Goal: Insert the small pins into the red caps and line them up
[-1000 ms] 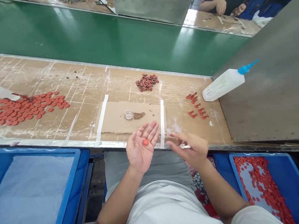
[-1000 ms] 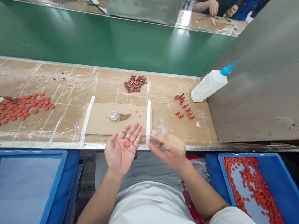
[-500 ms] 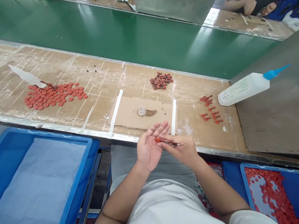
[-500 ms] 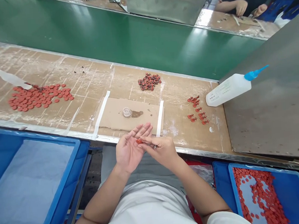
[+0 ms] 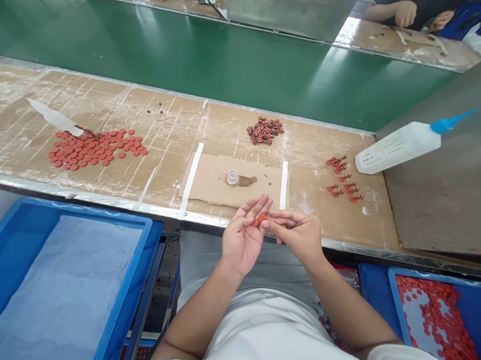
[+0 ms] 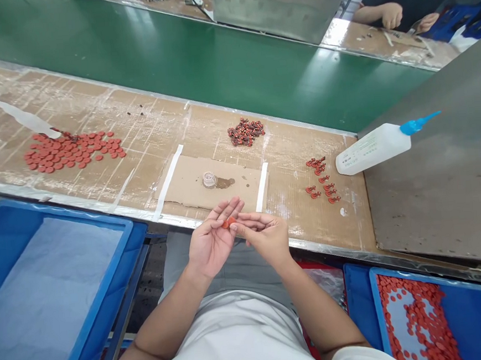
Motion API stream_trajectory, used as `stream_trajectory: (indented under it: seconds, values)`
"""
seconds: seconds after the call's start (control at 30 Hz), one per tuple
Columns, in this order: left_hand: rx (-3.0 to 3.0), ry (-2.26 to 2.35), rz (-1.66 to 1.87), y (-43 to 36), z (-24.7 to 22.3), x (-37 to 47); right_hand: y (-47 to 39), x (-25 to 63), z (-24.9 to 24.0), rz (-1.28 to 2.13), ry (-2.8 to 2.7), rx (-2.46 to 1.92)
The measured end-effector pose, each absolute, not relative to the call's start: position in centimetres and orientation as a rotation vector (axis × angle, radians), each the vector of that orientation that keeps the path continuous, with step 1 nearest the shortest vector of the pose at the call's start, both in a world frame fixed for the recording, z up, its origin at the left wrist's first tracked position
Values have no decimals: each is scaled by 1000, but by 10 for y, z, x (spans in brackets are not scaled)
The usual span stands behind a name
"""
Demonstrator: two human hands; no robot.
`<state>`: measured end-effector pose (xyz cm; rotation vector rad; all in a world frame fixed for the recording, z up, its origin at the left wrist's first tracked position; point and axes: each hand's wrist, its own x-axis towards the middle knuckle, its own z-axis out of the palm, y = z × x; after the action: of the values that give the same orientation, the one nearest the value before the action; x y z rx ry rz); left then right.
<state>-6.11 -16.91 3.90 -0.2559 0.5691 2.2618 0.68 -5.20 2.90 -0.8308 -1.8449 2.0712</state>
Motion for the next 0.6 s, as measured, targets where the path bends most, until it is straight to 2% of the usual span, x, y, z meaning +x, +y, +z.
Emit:
stream_trajectory:
  seconds: [0.17,0.37,0.6]
  values:
    - [-257,709,2290,-176,28,-62,-46,2,24,2273,-1698,-893]
    - [-69,874,2166,-186,13,-48,-36,-4,30,2527,-1857,-850]
    - [12,885,2356,-191,7,-43,-47,-19,35,2644,-1977,-760]
